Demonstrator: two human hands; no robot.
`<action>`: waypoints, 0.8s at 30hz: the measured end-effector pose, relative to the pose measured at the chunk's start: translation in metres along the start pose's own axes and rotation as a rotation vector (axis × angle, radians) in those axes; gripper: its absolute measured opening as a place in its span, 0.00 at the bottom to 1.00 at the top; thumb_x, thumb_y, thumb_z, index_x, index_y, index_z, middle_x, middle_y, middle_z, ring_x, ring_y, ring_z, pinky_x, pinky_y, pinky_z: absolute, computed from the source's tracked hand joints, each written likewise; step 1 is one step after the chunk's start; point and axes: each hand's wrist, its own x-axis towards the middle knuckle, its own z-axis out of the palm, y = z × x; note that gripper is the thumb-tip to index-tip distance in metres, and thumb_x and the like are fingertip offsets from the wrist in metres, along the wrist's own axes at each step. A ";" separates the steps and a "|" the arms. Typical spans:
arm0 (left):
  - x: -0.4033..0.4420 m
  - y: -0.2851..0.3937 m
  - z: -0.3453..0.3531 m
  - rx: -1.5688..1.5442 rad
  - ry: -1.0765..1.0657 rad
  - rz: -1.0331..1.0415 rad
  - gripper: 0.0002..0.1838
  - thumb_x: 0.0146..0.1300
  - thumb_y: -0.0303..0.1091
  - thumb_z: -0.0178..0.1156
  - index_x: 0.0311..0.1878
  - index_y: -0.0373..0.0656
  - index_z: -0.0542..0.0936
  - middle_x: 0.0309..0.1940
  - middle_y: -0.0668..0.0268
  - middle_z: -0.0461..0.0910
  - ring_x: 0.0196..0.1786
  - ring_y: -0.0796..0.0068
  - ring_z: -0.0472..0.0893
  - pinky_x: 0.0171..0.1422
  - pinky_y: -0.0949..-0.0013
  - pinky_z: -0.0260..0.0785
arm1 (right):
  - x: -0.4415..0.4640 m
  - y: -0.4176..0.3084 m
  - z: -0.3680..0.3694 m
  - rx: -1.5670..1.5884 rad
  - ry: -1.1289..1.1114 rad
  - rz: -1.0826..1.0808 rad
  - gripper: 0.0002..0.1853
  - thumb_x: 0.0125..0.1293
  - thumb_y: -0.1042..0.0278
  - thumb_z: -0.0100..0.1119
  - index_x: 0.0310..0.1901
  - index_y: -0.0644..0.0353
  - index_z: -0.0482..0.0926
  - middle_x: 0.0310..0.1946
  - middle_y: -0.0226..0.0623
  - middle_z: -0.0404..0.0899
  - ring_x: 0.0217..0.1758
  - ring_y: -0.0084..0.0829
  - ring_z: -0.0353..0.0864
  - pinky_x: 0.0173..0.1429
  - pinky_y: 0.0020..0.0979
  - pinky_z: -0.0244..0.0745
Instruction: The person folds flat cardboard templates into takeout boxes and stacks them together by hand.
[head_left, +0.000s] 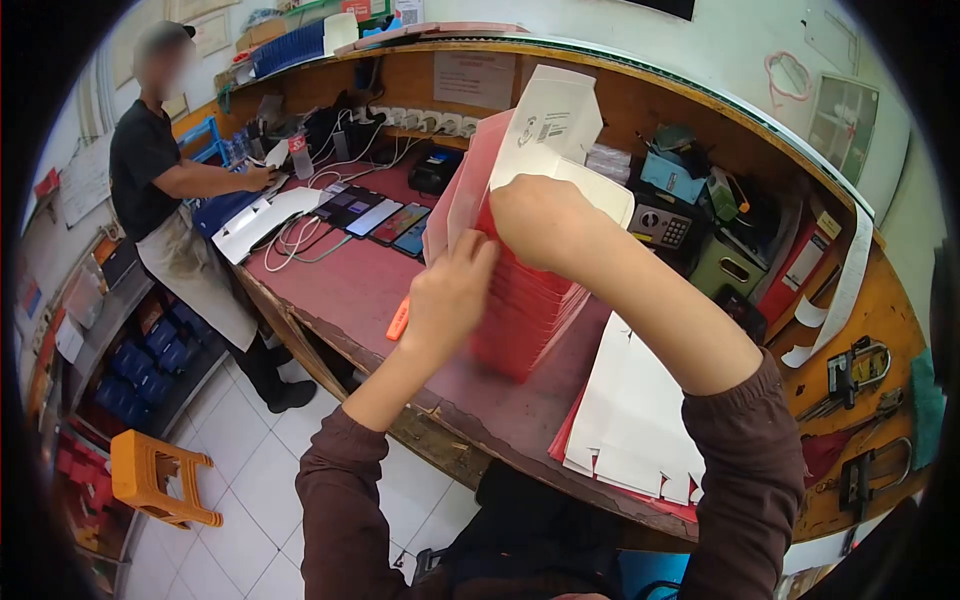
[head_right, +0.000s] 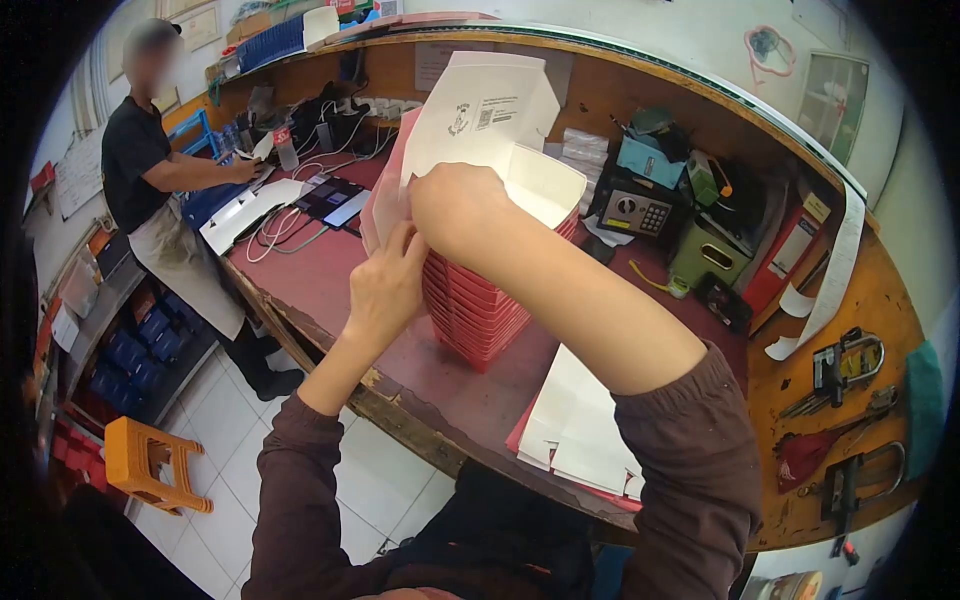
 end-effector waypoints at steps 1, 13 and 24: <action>0.000 0.001 0.000 -0.002 -0.004 0.002 0.10 0.50 0.25 0.47 0.37 0.46 0.69 0.37 0.68 0.69 0.31 0.67 0.77 0.25 0.68 0.70 | 0.003 0.000 0.002 -0.019 0.034 -0.010 0.08 0.45 0.73 0.58 0.28 0.67 0.78 0.28 0.48 0.79 0.35 0.43 0.79 0.38 0.37 0.75; 0.001 0.005 0.001 -0.045 -0.020 -0.039 0.09 0.50 0.24 0.48 0.36 0.42 0.67 0.37 0.63 0.69 0.25 0.62 0.77 0.22 0.66 0.71 | 0.017 0.007 -0.007 -0.169 -0.208 -0.105 0.10 0.42 0.70 0.61 0.28 0.66 0.79 0.29 0.49 0.79 0.36 0.43 0.79 0.40 0.37 0.74; -0.005 0.001 0.004 -0.010 0.066 -0.002 0.10 0.49 0.26 0.50 0.38 0.43 0.69 0.35 0.62 0.70 0.32 0.62 0.79 0.23 0.69 0.72 | 0.016 0.011 -0.021 -0.221 -0.298 -0.167 0.20 0.44 0.61 0.66 0.34 0.69 0.79 0.33 0.51 0.78 0.40 0.43 0.79 0.48 0.35 0.72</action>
